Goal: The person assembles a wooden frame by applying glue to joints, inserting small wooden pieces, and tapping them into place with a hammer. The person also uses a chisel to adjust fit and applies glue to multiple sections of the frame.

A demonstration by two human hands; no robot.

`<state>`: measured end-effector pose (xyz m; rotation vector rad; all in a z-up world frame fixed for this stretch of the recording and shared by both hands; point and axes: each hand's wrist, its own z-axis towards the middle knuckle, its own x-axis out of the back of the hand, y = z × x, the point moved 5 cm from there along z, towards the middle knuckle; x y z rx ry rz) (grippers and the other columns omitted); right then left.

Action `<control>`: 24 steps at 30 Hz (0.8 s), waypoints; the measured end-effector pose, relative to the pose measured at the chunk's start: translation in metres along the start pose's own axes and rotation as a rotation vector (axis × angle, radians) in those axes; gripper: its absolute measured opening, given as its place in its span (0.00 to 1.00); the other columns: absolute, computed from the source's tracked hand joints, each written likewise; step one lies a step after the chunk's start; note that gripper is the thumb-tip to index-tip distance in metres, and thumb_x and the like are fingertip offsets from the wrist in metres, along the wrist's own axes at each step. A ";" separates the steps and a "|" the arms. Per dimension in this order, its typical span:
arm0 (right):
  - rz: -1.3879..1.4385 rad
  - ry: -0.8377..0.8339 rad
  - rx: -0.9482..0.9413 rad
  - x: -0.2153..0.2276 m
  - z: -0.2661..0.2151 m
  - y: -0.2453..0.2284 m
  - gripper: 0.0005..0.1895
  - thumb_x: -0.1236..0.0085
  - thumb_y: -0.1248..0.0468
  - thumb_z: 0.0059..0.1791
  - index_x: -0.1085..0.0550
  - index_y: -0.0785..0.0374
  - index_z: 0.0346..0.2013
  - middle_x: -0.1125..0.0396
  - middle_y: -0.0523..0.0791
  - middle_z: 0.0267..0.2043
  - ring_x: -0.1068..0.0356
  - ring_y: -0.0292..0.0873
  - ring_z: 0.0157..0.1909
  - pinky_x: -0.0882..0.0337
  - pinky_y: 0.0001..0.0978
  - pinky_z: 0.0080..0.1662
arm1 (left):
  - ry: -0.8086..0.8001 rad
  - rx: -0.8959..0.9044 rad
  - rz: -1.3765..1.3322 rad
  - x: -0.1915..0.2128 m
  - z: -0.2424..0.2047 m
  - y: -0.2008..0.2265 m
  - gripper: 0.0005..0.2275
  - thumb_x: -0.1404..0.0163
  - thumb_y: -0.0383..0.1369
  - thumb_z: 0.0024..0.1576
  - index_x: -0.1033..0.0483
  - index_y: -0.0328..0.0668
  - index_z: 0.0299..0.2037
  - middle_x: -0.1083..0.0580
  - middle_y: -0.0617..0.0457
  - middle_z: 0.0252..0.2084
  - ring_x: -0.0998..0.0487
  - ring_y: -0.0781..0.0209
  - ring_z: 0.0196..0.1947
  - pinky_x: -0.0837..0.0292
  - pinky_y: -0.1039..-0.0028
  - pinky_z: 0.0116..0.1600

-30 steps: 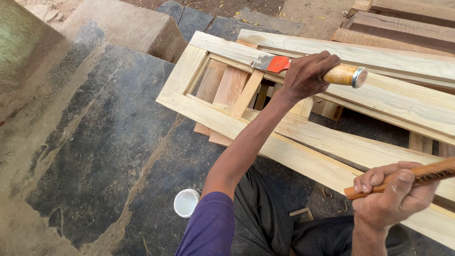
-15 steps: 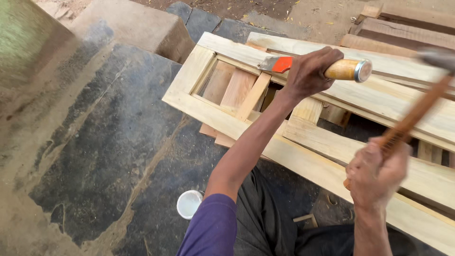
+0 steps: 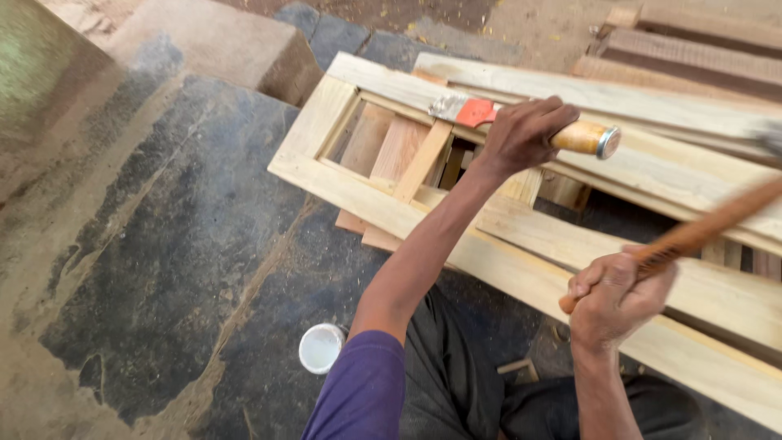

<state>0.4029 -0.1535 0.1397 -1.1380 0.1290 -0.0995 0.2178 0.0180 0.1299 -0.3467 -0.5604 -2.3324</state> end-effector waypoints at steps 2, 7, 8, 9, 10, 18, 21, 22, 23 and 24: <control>0.123 0.176 0.185 0.008 -0.008 -0.009 0.07 0.59 0.63 0.63 0.40 0.65 0.50 0.41 0.42 0.24 0.40 0.34 0.18 0.37 0.28 0.20 | -0.037 -0.014 -0.005 -0.007 -0.013 -0.005 0.19 0.41 0.25 0.42 0.31 0.52 0.42 0.27 0.61 0.32 0.23 0.60 0.30 0.27 0.67 0.33; -0.178 -0.175 -0.358 -0.004 -0.012 0.015 0.08 0.59 0.62 0.60 0.41 0.64 0.44 0.44 0.41 0.21 0.42 0.33 0.17 0.38 0.28 0.18 | -0.164 -0.037 0.065 -0.030 -0.019 -0.021 0.11 0.43 0.23 0.55 0.30 0.52 0.41 0.27 0.60 0.31 0.24 0.63 0.27 0.28 0.70 0.29; -0.127 -0.146 -0.379 -0.003 -0.013 0.014 0.09 0.59 0.61 0.61 0.41 0.64 0.44 0.45 0.41 0.21 0.44 0.33 0.16 0.39 0.28 0.18 | -0.227 -0.039 0.101 -0.035 -0.021 -0.023 0.11 0.44 0.22 0.57 0.29 0.52 0.41 0.27 0.60 0.31 0.24 0.63 0.26 0.30 0.71 0.27; -0.034 -0.079 -0.269 -0.001 -0.012 0.007 0.08 0.59 0.61 0.62 0.42 0.63 0.46 0.44 0.41 0.22 0.43 0.33 0.18 0.39 0.28 0.20 | -0.192 -0.056 0.091 -0.031 -0.023 -0.023 0.10 0.44 0.23 0.55 0.30 0.52 0.41 0.28 0.59 0.31 0.24 0.61 0.27 0.28 0.68 0.29; 0.059 -0.014 -0.159 -0.001 -0.009 0.002 0.08 0.60 0.61 0.63 0.42 0.62 0.47 0.44 0.40 0.23 0.43 0.32 0.19 0.38 0.27 0.22 | -0.157 -0.074 0.081 -0.028 -0.025 -0.025 0.11 0.44 0.25 0.53 0.31 0.51 0.41 0.28 0.58 0.31 0.23 0.60 0.29 0.27 0.66 0.32; -0.210 -0.196 -0.552 -0.006 -0.020 0.021 0.09 0.58 0.61 0.59 0.41 0.63 0.40 0.44 0.41 0.20 0.45 0.33 0.15 0.41 0.27 0.16 | -0.077 -0.036 0.224 -0.005 -0.035 -0.031 0.03 0.49 0.27 0.62 0.29 0.50 0.38 0.25 0.56 0.32 0.22 0.60 0.29 0.24 0.66 0.36; -0.142 -0.170 -0.491 0.022 -0.027 0.018 0.08 0.59 0.62 0.58 0.40 0.64 0.40 0.44 0.41 0.19 0.45 0.33 0.14 0.40 0.27 0.16 | 0.118 0.172 0.423 0.063 -0.037 -0.053 0.03 0.47 0.31 0.61 0.19 0.46 0.37 0.21 0.50 0.29 0.20 0.57 0.25 0.26 0.67 0.29; -0.157 -0.158 -0.474 0.038 -0.035 0.018 0.08 0.59 0.61 0.58 0.39 0.64 0.40 0.44 0.41 0.18 0.44 0.33 0.13 0.40 0.27 0.15 | 0.250 0.145 0.488 0.094 -0.048 -0.049 0.04 0.48 0.30 0.61 0.19 0.46 0.37 0.21 0.50 0.32 0.19 0.55 0.31 0.24 0.66 0.37; -0.161 -0.148 -0.454 0.050 -0.042 0.019 0.08 0.59 0.61 0.58 0.39 0.64 0.41 0.44 0.42 0.17 0.44 0.34 0.13 0.39 0.27 0.14 | 0.270 0.054 0.516 0.128 -0.056 -0.044 0.06 0.46 0.33 0.59 0.20 0.43 0.43 0.22 0.50 0.35 0.18 0.55 0.36 0.22 0.66 0.42; -0.158 -0.181 -0.440 0.065 -0.049 0.018 0.09 0.59 0.62 0.58 0.39 0.66 0.41 0.44 0.42 0.17 0.44 0.34 0.13 0.40 0.27 0.15 | 0.205 0.223 0.514 0.159 -0.066 -0.049 0.01 0.39 0.29 0.58 0.17 0.45 0.37 0.21 0.53 0.28 0.19 0.60 0.27 0.29 0.69 0.29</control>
